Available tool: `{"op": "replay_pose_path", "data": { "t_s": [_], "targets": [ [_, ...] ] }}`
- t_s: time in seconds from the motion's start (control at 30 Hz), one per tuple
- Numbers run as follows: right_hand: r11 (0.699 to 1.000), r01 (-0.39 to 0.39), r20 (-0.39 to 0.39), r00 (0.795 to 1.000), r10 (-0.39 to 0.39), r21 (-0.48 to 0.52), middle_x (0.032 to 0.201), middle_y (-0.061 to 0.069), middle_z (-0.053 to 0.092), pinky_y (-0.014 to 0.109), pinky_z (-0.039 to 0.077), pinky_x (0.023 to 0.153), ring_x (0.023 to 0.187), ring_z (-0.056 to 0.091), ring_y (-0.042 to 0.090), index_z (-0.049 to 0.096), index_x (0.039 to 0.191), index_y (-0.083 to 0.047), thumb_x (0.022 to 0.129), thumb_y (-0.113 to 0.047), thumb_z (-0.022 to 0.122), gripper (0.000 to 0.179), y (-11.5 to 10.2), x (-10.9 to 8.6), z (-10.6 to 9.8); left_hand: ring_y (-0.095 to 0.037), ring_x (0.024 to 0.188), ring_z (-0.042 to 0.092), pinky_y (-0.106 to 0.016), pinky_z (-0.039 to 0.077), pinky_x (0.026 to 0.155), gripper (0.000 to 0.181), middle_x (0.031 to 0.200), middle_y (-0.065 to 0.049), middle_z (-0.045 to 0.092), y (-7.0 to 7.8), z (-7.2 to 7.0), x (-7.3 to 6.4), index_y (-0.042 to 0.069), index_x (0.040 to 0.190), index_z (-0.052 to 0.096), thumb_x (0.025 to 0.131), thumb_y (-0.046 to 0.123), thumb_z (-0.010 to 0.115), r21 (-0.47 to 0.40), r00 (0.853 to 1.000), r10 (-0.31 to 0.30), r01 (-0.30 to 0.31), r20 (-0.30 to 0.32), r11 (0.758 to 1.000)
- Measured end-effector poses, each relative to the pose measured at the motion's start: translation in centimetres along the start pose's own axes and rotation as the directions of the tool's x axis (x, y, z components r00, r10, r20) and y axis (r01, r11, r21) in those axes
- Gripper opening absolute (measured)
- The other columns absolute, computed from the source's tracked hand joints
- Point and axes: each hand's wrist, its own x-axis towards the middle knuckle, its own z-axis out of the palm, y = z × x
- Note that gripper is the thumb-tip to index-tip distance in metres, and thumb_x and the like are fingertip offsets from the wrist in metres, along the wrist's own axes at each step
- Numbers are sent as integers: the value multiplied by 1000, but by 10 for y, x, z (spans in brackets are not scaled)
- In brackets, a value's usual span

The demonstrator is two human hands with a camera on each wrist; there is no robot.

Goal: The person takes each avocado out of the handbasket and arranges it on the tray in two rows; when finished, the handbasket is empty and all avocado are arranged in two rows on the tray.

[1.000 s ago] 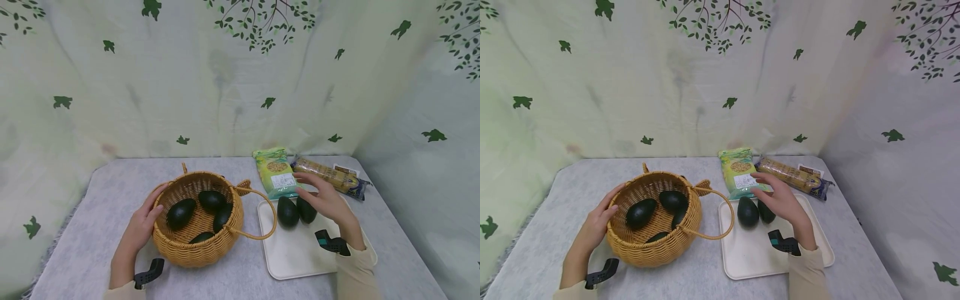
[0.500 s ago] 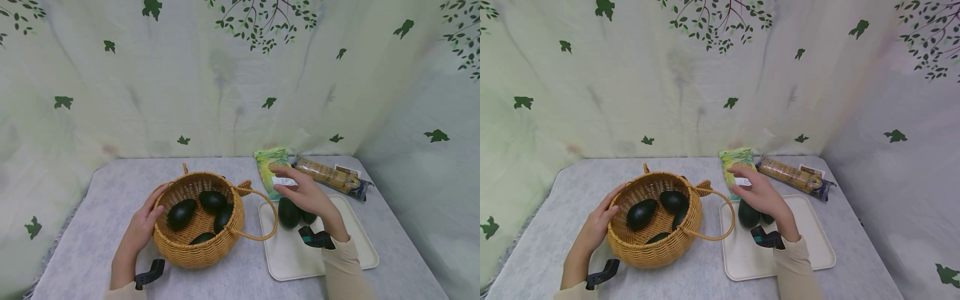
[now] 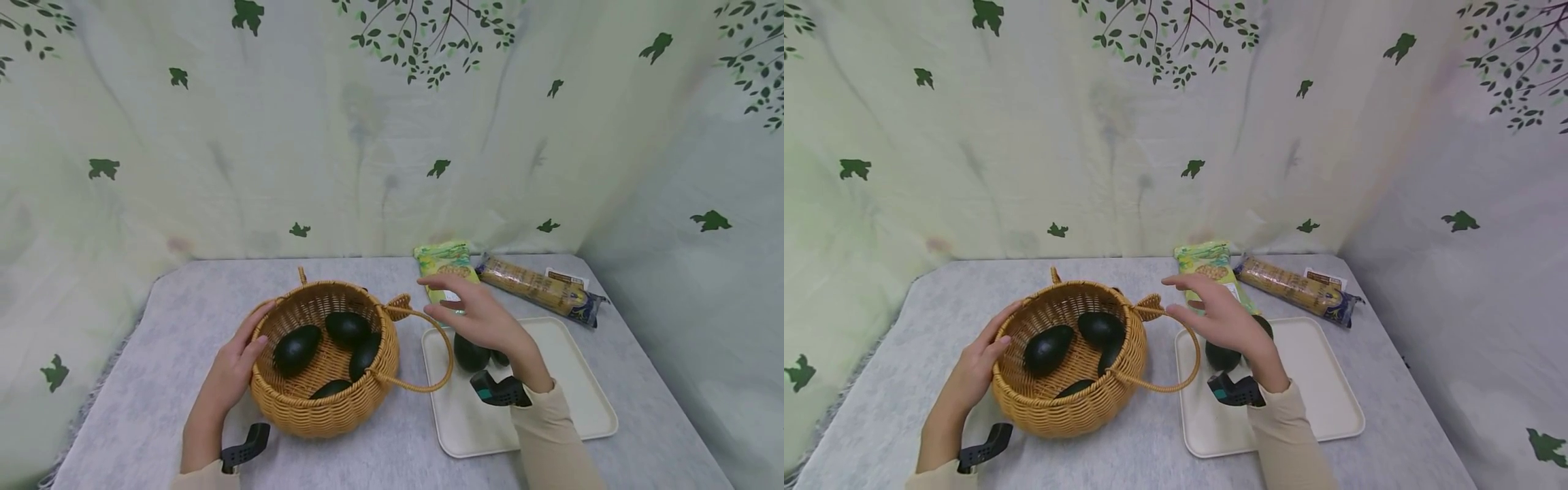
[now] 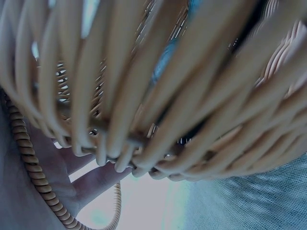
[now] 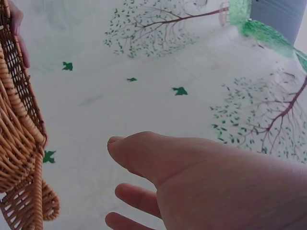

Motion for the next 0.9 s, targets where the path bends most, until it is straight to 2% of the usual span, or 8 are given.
{"op": "replay_pose_path", "data": {
  "t_s": [0.2, 0.53, 0.7, 0.9],
  "targets": [
    [998, 58, 14, 998, -58, 12, 145, 8, 58, 38, 57, 100, 134, 56, 25, 58, 145, -11, 102, -20, 67, 45, -9, 11, 5, -52, 142, 42, -79, 37, 102, 55, 165, -17, 35, 0, -1, 0, 34, 163, 31, 111, 24, 45, 3, 1000, -4, 4, -2, 1000],
    [993, 109, 47, 993, -111, 54, 145, 7, 58, 42, 56, 102, 133, 57, 24, 58, 144, -10, 102, -16, 66, 43, -22, 30, 19, -51, 142, 42, -78, 37, 103, 55, 164, -16, 36, 0, 0, -1, 33, 163, 32, 110, 22, 45, -13, 1000, 3, -3, -4, 1000],
    [989, 132, 72, 988, -137, 68, 146, 11, 56, 39, 56, 101, 136, 54, 28, 57, 145, -8, 102, -15, 66, 44, -26, 41, 27, -51, 143, 42, -79, 36, 103, 55, 164, -16, 36, 0, 0, -1, 34, 163, 32, 110, 23, 45, -11, 1000, -2, 2, -4, 1000],
    [990, 134, 117, 983, -139, 52, 146, 9, 57, 34, 57, 98, 136, 56, 26, 57, 145, -10, 103, -19, 65, 44, -31, 53, 38, -51, 143, 41, -79, 35, 104, 55, 164, -16, 36, -1, 1, -1, 34, 163, 32, 110, 22, 46, -12, 1000, 4, -4, -6, 1000]
  ]
}}
